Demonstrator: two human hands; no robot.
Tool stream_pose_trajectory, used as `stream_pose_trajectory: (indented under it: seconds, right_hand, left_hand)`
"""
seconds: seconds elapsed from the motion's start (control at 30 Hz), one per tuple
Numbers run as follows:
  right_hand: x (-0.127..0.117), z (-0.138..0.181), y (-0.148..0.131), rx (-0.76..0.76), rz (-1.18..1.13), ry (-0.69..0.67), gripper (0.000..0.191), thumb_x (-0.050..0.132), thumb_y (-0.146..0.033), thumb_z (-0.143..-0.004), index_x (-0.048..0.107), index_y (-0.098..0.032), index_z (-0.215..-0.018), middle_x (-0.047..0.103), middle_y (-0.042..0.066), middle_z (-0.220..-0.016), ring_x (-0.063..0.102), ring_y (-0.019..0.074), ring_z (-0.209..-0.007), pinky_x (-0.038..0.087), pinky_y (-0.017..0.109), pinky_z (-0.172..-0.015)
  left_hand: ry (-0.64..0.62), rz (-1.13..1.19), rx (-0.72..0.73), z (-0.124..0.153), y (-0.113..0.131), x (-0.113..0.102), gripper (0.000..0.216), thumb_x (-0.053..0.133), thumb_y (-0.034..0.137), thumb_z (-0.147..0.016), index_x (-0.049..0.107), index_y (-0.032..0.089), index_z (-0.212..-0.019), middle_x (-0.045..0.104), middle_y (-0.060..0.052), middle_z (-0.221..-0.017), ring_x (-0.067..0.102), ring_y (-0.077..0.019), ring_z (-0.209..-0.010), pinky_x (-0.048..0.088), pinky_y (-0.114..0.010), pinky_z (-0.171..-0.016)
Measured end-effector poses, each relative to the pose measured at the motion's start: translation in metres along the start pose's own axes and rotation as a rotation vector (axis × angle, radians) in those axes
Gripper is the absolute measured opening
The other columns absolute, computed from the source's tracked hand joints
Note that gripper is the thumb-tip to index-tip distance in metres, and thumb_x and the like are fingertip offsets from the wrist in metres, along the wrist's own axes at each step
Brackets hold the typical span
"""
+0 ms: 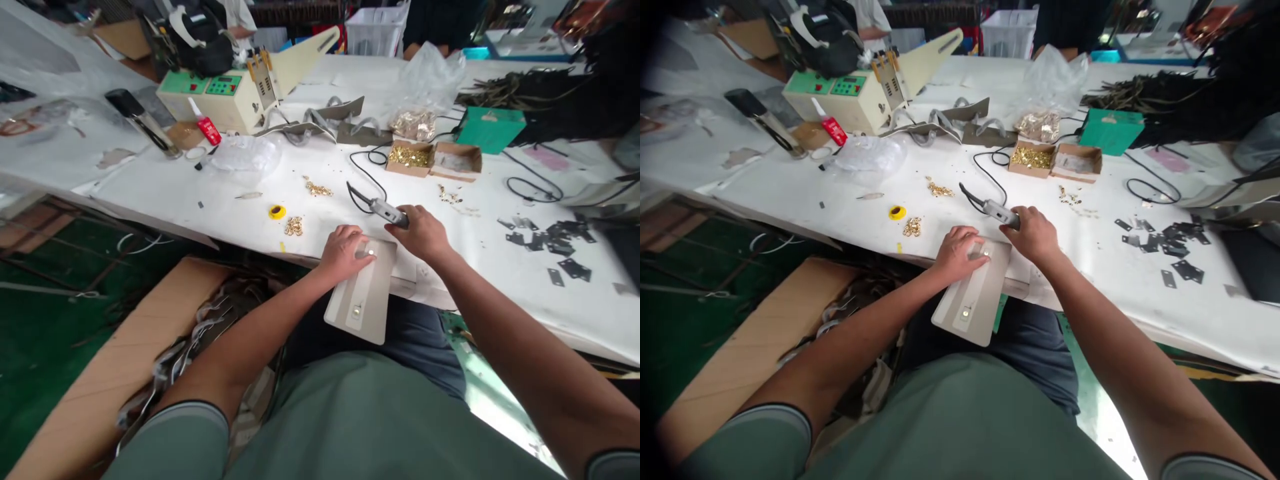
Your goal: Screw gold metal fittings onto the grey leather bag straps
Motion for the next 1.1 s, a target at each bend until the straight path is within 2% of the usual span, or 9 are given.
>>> stream_pose_trajectory:
  seconds: [0.17, 0.23, 0.3, 0.4, 0.53, 0.67, 0.83, 0.97, 1.1]
  right_hand:
    - [-0.012, 0.015, 0.033, -0.011, 0.112, 0.095, 0.047, 0.070, -0.042, -0.090, 0.070, -0.018, -0.130, 0.069, 0.018, -0.123, 0.063, 0.0365, -0.115, 0.051, 0.048, -0.093]
    - [-0.026, 0.040, 0.036, 0.020, 0.015, 0.194, 0.038, 0.067, -0.043, -0.092, 0.073, -0.020, -0.121, 0.073, 0.014, -0.114, 0.067, 0.0326, -0.105, 0.053, 0.045, -0.089]
    - [-0.021, 0.073, 0.035, 0.095, -0.161, 0.157, 0.034, 0.065, -0.049, -0.093, 0.075, -0.022, -0.113, 0.075, 0.008, -0.096, 0.071, 0.0261, -0.084, 0.055, 0.039, -0.076]
    - [0.016, 0.123, 0.008, 0.120, -0.467, -0.061, 0.043, 0.070, -0.051, -0.090, 0.072, -0.022, -0.121, 0.076, 0.005, -0.088, 0.071, 0.0226, -0.071, 0.058, 0.036, -0.068]
    - [0.027, 0.158, -0.040, 0.034, -0.826, 0.045, 0.053, 0.068, -0.035, -0.094, 0.059, -0.024, -0.145, 0.075, 0.010, -0.123, 0.075, 0.0256, -0.098, 0.064, 0.040, -0.082]
    - [0.014, 0.160, -0.091, -0.240, -0.853, 0.120, 0.047, 0.067, -0.022, -0.095, 0.063, -0.029, -0.141, 0.071, 0.009, -0.136, 0.069, 0.0278, -0.122, 0.056, 0.047, -0.106]
    - [0.001, 0.161, -0.131, -0.510, -0.864, 0.043, 0.039, 0.069, -0.018, -0.095, 0.069, -0.029, -0.133, 0.071, 0.009, -0.135, 0.066, 0.0272, -0.126, 0.053, 0.048, -0.109]
    - [-0.020, 0.143, -0.105, -0.338, -0.939, 0.159, 0.021, 0.068, -0.025, -0.098, 0.074, -0.026, -0.118, 0.075, 0.008, -0.112, 0.071, 0.0228, -0.103, 0.060, 0.040, -0.090]
    - [-0.036, 0.122, -0.076, -0.145, -0.889, 0.236, 0.018, 0.076, -0.036, -0.093, 0.075, -0.025, -0.107, 0.073, 0.007, -0.102, 0.068, 0.0215, -0.085, 0.057, 0.037, -0.071]
  left_hand:
    - [0.026, -0.070, -0.004, 0.007, 0.002, -0.004, 0.022, 0.082, 0.040, -0.083, 0.071, 0.023, -0.091, 0.069, -0.006, -0.101, 0.059, -0.0281, -0.110, 0.046, -0.043, -0.095]
    - [0.019, -0.095, 0.008, 0.008, 0.004, -0.004, 0.020, 0.079, 0.040, -0.087, 0.070, 0.023, -0.087, 0.069, -0.005, -0.097, 0.059, -0.0278, -0.107, 0.046, -0.043, -0.094]
    - [0.009, -0.112, 0.011, 0.011, 0.007, -0.006, 0.017, 0.075, 0.039, -0.090, 0.069, 0.023, -0.087, 0.071, -0.005, -0.096, 0.060, -0.0276, -0.105, 0.045, -0.044, -0.093]
    - [-0.007, -0.088, -0.011, 0.017, 0.010, -0.011, 0.012, 0.072, 0.034, -0.093, 0.071, 0.022, -0.095, 0.073, -0.006, -0.101, 0.062, -0.0279, -0.106, 0.046, -0.045, -0.094]
    - [0.004, 0.179, -0.077, 0.035, 0.015, -0.025, 0.021, 0.063, 0.036, -0.098, 0.073, 0.022, -0.111, 0.075, -0.009, -0.117, 0.063, -0.0291, -0.115, 0.046, -0.046, -0.103]
    - [0.051, 0.706, -0.306, 0.062, 0.011, -0.035, 0.039, 0.057, 0.049, -0.101, 0.070, 0.020, -0.124, 0.075, -0.011, -0.123, 0.067, -0.0279, -0.118, 0.050, -0.040, -0.103]
    - [0.224, 0.983, -0.672, 0.095, -0.006, -0.038, 0.040, 0.073, 0.056, -0.089, 0.075, 0.017, -0.097, 0.078, -0.006, -0.094, 0.071, -0.0228, -0.093, 0.054, -0.031, -0.086]
    - [0.317, 1.177, -0.799, 0.103, -0.010, -0.041, 0.042, 0.080, 0.055, -0.083, 0.077, 0.017, -0.102, 0.080, -0.006, -0.100, 0.072, -0.0215, -0.093, 0.054, -0.030, -0.087]
    - [0.216, 1.299, -0.798, 0.094, 0.007, -0.043, 0.047, 0.079, 0.055, -0.084, 0.076, 0.018, -0.113, 0.081, -0.008, -0.107, 0.074, -0.0242, -0.096, 0.056, -0.033, -0.088]
Point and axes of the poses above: each hand's wrist, its own z-axis away from the middle knuckle, its own x-axis out of the palm, y = z × x, the point moved 10 cm from there along -z, towards the middle knuckle
